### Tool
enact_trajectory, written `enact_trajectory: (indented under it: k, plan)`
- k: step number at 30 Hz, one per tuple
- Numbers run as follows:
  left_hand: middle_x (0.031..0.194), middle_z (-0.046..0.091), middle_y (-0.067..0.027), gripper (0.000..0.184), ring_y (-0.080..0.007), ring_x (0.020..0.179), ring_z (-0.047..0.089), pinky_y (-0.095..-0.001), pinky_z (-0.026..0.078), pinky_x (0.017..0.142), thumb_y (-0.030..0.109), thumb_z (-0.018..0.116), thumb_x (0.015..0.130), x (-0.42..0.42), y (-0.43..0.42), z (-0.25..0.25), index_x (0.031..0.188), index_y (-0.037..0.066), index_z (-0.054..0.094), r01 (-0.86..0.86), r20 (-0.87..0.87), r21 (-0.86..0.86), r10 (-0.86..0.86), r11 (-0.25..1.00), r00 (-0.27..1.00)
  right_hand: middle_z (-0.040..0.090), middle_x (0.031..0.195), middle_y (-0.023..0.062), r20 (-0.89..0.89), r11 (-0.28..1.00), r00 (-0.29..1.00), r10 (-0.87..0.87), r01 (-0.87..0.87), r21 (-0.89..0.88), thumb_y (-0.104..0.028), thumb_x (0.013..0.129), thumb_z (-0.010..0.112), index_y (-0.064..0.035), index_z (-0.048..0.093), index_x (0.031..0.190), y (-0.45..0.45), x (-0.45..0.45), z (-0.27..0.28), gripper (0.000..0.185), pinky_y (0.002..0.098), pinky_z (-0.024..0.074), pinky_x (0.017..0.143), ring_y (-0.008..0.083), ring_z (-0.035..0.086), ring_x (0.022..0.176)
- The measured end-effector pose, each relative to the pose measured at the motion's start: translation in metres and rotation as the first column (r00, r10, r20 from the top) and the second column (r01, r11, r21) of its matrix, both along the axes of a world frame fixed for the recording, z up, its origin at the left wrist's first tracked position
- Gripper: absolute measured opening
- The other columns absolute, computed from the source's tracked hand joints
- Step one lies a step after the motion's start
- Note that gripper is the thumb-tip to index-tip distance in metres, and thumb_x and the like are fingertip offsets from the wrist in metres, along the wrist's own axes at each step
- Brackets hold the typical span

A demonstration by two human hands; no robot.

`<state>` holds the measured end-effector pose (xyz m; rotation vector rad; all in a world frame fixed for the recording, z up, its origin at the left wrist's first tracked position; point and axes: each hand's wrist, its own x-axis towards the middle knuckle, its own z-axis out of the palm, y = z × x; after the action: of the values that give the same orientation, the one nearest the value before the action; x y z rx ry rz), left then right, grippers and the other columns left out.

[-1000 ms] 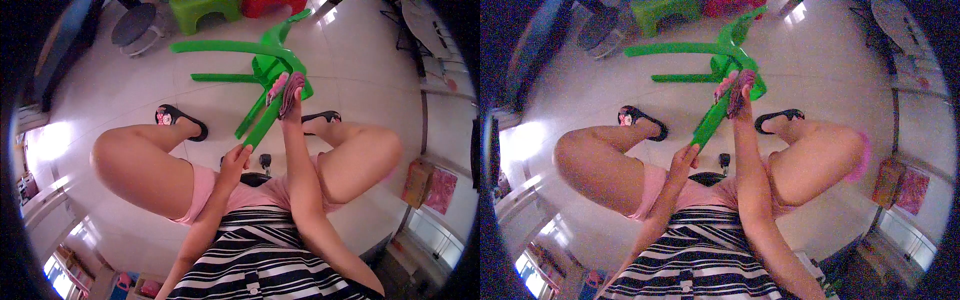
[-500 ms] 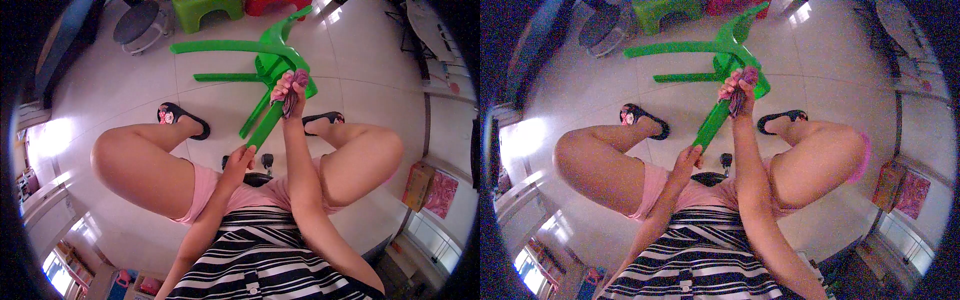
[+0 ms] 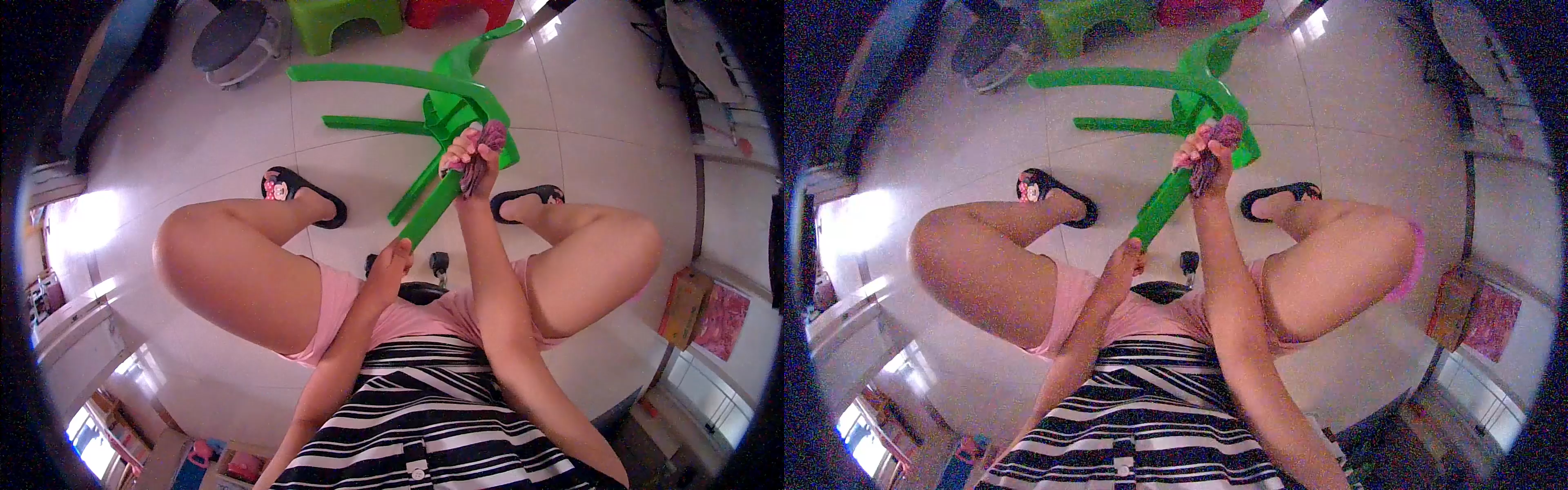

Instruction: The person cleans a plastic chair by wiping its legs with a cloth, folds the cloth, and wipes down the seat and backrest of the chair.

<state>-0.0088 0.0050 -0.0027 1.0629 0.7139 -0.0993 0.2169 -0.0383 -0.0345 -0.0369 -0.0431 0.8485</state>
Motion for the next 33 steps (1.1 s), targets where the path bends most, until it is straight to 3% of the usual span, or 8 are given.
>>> enact_trajectory:
  k: [2,11,17,21,27,30,31,33]
  plan:
    - [0.063,0.036,0.0044,0.047,-0.0071,0.057,0.032,-0.0225,0.029,0.054,0.052,0.037,0.091,-0.001,-0.002,-0.004,0.083,0.007,0.046,0.003,-0.030,0.067,-0.001,0.998,1.000,0.049,0.075,0.0008,0.004,1.000,1.000,0.001,-0.001,-0.003,-0.015,0.077,0.057,-0.0064,0.051,0.100,-0.001,-0.001,-0.002,0.026,0.0289,0.0454,0.070,0.0126,0.052,0.065]
    - [0.062,0.035,0.0041,0.046,-0.0074,0.057,0.032,-0.0238,0.028,0.053,0.052,0.034,0.093,-0.002,0.003,-0.003,0.076,0.009,0.042,-0.022,-0.035,0.050,0.023,0.999,0.999,0.050,0.075,0.0014,-0.044,0.996,0.999,-0.021,0.017,-0.086,-0.018,0.078,0.057,-0.0070,0.051,0.099,-0.001,-0.012,0.004,0.025,0.0305,0.0469,0.071,0.0136,0.053,0.066]
    - [0.061,0.034,0.0038,0.046,-0.0076,0.055,0.031,-0.0238,0.027,0.052,0.051,0.033,0.093,0.001,0.005,0.002,0.076,0.009,0.042,-0.016,-0.012,0.086,0.017,0.996,1.000,0.049,0.076,0.0016,0.031,0.985,0.998,-0.051,0.055,-0.163,-0.019,0.079,0.057,-0.0087,0.050,0.101,0.000,-0.027,0.001,0.025,0.0309,0.0459,0.075,0.0136,0.053,0.069]
    - [0.061,0.033,0.0042,0.044,-0.0072,0.055,0.030,-0.0235,0.027,0.051,0.049,0.034,0.094,0.002,0.005,0.002,0.076,0.010,0.041,-0.010,-0.003,0.037,0.010,0.999,1.000,0.049,0.078,0.0007,-0.067,0.991,0.998,-0.022,0.013,-0.133,-0.018,0.079,0.058,-0.0096,0.048,0.102,0.000,-0.051,0.013,0.026,0.0315,0.0452,0.076,0.0132,0.052,0.071]
    - [0.061,0.033,0.0051,0.043,-0.0059,0.055,0.030,-0.0225,0.027,0.051,0.049,0.035,0.094,0.000,0.006,0.003,0.074,0.011,0.041,0.012,-0.005,0.002,-0.012,1.000,1.000,0.049,0.075,0.0008,-0.088,0.968,0.996,-0.028,0.005,-0.251,-0.019,0.077,0.060,-0.0098,0.049,0.098,-0.002,-0.072,0.025,0.026,0.0406,0.0379,0.095,0.0145,0.053,0.071]
    - [0.061,0.034,0.0051,0.042,-0.0058,0.055,0.030,-0.0222,0.027,0.051,0.048,0.036,0.094,0.004,0.008,0.011,0.074,0.011,0.041,0.018,0.008,0.007,-0.018,1.000,1.000,0.057,0.076,0.0053,-0.155,0.959,0.988,0.020,-0.063,-0.277,-0.016,0.076,0.062,-0.0106,0.052,0.095,0.000,-0.101,0.024,0.023,0.0470,0.0402,0.094,0.0217,0.057,0.072]
    - [0.062,0.034,0.0051,0.042,-0.0058,0.055,0.031,-0.0222,0.027,0.051,0.048,0.037,0.094,0.006,0.008,0.013,0.074,0.011,0.041,0.014,0.024,-0.011,-0.014,1.000,1.000,0.057,0.076,0.0061,-0.178,0.976,0.983,0.034,-0.071,-0.205,-0.016,0.075,0.063,-0.0090,0.052,0.094,0.001,-0.104,0.030,0.023,0.0477,0.0332,0.102,0.0233,0.058,0.073]
    - [0.062,0.035,0.0049,0.041,-0.0059,0.055,0.031,-0.0223,0.027,0.050,0.047,0.037,0.093,0.006,0.008,0.014,0.074,0.011,0.042,0.018,0.052,-0.028,-0.017,0.999,0.998,0.056,0.076,0.0044,-0.127,0.957,0.990,0.056,-0.090,-0.277,-0.018,0.076,0.062,-0.0093,0.050,0.094,-0.003,-0.104,0.035,0.023,0.0483,0.0258,0.106,0.0199,0.057,0.075]
